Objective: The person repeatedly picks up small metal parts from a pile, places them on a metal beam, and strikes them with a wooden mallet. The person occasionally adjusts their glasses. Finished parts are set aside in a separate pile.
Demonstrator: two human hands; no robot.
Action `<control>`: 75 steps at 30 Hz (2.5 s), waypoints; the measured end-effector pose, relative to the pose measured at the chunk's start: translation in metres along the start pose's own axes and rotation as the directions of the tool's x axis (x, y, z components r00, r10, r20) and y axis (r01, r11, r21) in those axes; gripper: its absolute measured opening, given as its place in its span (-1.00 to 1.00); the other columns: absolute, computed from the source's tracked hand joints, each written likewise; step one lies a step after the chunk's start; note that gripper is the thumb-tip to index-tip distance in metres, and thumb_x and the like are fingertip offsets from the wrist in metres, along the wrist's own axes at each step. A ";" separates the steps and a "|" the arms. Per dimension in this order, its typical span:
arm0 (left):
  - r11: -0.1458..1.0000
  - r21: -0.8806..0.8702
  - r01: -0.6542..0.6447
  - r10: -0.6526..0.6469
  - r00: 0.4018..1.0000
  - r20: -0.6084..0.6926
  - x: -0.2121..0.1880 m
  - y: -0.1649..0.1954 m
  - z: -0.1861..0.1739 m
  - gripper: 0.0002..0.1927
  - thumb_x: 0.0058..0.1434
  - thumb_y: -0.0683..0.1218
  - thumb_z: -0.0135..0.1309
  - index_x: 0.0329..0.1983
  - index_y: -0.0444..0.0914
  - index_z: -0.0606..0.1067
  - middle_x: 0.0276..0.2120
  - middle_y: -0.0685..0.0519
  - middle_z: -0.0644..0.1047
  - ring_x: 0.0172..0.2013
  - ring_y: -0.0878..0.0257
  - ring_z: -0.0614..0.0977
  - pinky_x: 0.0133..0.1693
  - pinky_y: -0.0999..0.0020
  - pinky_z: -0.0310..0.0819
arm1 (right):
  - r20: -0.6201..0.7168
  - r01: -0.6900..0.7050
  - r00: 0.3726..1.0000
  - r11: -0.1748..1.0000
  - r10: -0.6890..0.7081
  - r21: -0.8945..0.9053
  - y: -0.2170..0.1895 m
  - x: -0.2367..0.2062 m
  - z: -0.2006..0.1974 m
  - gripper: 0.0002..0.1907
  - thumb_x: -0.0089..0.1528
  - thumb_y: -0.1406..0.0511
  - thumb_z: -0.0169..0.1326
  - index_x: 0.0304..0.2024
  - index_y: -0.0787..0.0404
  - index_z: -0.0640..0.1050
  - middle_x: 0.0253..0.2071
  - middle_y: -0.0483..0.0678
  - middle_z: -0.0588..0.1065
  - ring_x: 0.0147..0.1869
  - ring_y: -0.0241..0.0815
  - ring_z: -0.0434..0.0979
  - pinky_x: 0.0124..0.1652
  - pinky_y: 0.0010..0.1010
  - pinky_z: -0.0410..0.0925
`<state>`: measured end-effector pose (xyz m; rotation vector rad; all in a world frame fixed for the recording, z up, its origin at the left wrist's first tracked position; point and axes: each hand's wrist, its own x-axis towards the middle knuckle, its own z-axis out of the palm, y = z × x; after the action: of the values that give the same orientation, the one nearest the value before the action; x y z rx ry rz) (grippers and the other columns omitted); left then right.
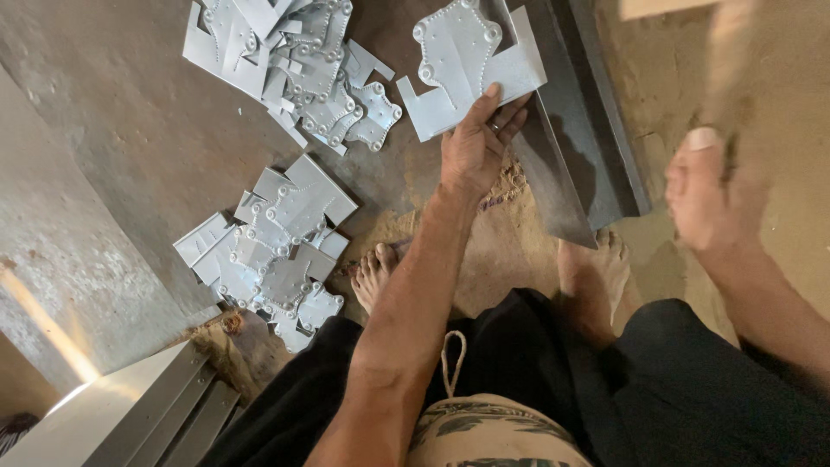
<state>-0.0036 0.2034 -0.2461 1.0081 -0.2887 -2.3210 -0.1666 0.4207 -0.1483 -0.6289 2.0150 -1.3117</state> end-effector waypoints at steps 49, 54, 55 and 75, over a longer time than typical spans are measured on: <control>-0.479 0.756 -0.446 0.110 0.824 0.556 0.006 0.097 0.058 -0.59 0.32 0.14 0.16 0.20 0.00 0.51 -0.18 -0.04 0.64 -0.23 -0.06 0.72 -0.22 0.01 0.58 | -0.086 -0.270 0.960 0.961 0.265 -0.053 -0.011 -0.007 -0.023 -0.49 0.60 0.10 -0.21 -0.43 0.18 0.29 -0.61 -0.16 0.23 -0.62 -0.29 0.19 -0.57 -0.36 0.11; -0.436 0.794 -0.423 0.139 0.840 0.524 0.009 0.095 0.056 -0.59 0.28 0.15 0.18 0.16 -0.03 0.55 -0.20 -0.03 0.66 -0.23 -0.05 0.71 -0.21 0.01 0.57 | -0.074 0.141 0.988 0.986 -0.135 0.084 -0.016 -0.004 -0.004 -0.57 0.55 0.06 -0.26 -0.39 0.08 0.28 -0.57 -0.22 0.28 -0.54 -0.37 0.27 -0.52 -0.50 0.23; -0.423 0.794 -0.438 0.136 0.835 0.533 0.009 0.094 0.056 -0.58 0.29 0.15 0.18 0.17 -0.05 0.55 -0.19 -0.04 0.66 -0.22 -0.04 0.71 -0.20 0.02 0.57 | -0.083 0.220 0.971 0.974 -0.224 -0.046 -0.012 -0.002 0.009 -0.59 0.52 0.05 -0.20 -0.35 0.12 0.30 -0.57 -0.19 0.29 -0.54 -0.32 0.30 -0.53 -0.45 0.24; -0.198 0.840 -0.505 0.067 0.848 0.525 0.012 0.098 0.057 -0.55 0.31 0.12 0.15 0.14 -0.24 0.55 -0.21 -0.09 0.68 -0.27 0.08 0.75 -0.19 0.17 0.60 | 0.274 -0.647 0.757 0.621 0.593 0.442 0.019 0.021 0.017 -0.45 0.45 -0.13 -0.37 -0.48 0.03 0.24 -0.65 -0.26 0.11 -0.64 -0.36 0.02 -0.58 -0.45 0.04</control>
<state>-0.0089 0.1161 -0.1740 0.8789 -2.5054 -1.3244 -0.1690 0.4029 -0.1760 0.2580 1.4671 -1.2456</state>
